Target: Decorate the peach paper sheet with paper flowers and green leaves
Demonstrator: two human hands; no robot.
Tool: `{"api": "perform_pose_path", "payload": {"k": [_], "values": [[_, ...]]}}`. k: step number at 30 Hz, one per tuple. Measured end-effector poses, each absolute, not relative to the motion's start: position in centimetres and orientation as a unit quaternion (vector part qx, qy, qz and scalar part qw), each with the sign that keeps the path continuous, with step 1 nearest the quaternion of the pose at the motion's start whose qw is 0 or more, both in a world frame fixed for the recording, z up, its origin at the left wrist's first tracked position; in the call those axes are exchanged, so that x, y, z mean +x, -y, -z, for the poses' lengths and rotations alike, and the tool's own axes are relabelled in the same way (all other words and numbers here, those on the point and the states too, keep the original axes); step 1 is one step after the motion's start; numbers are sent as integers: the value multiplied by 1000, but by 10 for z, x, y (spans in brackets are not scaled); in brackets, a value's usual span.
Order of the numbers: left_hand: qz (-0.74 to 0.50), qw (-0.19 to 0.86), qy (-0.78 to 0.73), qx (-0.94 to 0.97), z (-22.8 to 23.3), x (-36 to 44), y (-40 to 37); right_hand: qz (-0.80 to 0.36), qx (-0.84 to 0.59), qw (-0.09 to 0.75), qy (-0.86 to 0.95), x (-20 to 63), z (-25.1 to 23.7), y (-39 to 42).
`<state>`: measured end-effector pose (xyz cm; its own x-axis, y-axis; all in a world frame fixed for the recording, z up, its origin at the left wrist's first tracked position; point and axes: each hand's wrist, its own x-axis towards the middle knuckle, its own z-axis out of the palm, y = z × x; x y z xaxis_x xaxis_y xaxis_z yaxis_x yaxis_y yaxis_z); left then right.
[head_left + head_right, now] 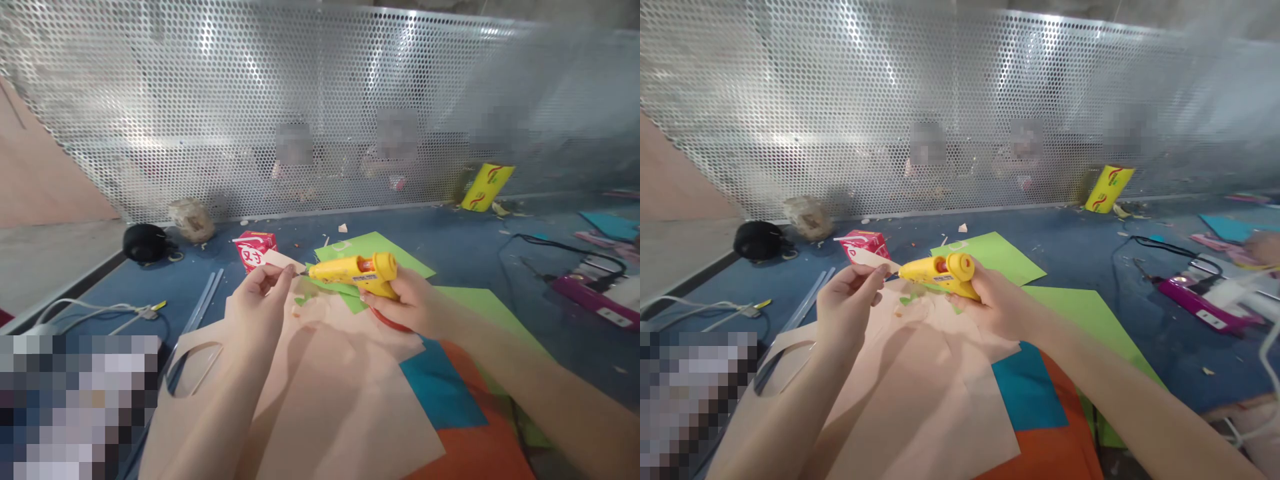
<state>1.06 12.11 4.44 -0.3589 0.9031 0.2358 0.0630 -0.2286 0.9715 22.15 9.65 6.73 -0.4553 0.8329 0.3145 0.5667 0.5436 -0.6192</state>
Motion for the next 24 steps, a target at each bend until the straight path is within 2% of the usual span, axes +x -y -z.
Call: {"api": "perform_pose_path", "payload": {"k": [11,24], "values": [[-630,327,-519,477,-40,8,-123,-206,-420,309,828,221,-70,-96],[-635,312,-527,471,-45,11,-120,-244,-439,305,809,222,-71,-97]]}}
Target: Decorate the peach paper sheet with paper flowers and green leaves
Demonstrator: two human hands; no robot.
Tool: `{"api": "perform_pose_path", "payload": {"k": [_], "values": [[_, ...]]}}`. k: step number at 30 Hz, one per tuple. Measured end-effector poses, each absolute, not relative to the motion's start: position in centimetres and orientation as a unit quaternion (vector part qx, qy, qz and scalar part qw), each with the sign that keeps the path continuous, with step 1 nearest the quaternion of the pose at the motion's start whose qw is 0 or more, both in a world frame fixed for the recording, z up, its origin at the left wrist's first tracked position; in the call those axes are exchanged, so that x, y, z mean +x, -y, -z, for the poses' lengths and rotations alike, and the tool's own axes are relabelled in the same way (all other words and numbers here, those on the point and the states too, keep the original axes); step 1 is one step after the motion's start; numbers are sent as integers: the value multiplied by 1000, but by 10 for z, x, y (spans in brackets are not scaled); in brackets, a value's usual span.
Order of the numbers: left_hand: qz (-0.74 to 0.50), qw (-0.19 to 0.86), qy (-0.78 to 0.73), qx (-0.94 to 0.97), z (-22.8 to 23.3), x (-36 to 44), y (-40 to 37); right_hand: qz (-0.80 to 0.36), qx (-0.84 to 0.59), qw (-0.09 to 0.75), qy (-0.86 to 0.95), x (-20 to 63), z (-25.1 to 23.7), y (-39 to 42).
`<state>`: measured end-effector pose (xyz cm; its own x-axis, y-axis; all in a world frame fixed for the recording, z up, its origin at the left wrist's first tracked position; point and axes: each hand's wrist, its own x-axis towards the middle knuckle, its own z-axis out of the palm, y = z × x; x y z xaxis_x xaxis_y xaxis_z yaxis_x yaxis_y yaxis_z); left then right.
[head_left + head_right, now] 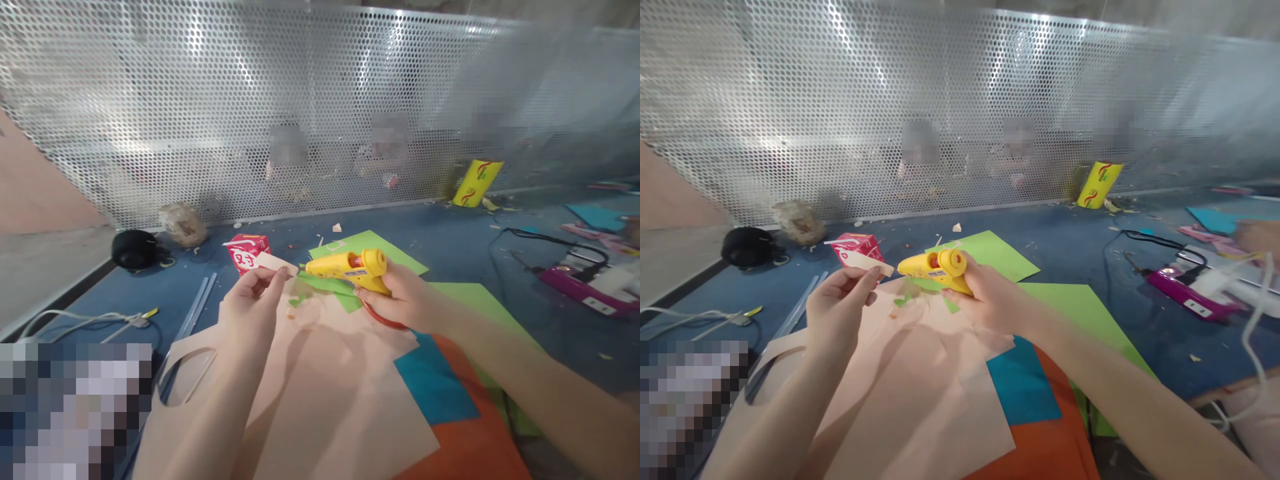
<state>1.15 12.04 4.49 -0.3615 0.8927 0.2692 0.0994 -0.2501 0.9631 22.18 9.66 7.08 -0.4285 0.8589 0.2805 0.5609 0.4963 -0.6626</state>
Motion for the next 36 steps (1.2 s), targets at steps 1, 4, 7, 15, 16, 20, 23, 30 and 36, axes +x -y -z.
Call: {"api": "perform_pose_path", "payload": {"k": [1,4,7,15,16,20,23,30,36], "values": [[-636,311,-526,472,-46,12,-120,-240,-441,308,808,221,-70,-97],[-642,307,-522,470,-48,13,-118,-221,-448,317,806,219,-68,-98],[-650,308,-517,464,-50,14,-117,-221,-447,328,802,219,-65,-100],[-661,318,-517,442,-46,11,-122,-530,-385,397,643,224,-63,-112],[-662,316,-517,442,-46,11,-122,-546,-373,406,631,224,-64,-113],[-659,310,-524,441,-45,11,-122,-572,-352,424,607,225,-66,-116],[-653,314,-530,441,-46,12,-122,-577,-350,431,599,226,-62,-118],[-649,320,-533,439,-45,12,-122,-567,-371,415,607,229,-53,-122],[-646,322,-530,445,-44,11,-122,-488,-437,412,633,229,-57,-123]]}}
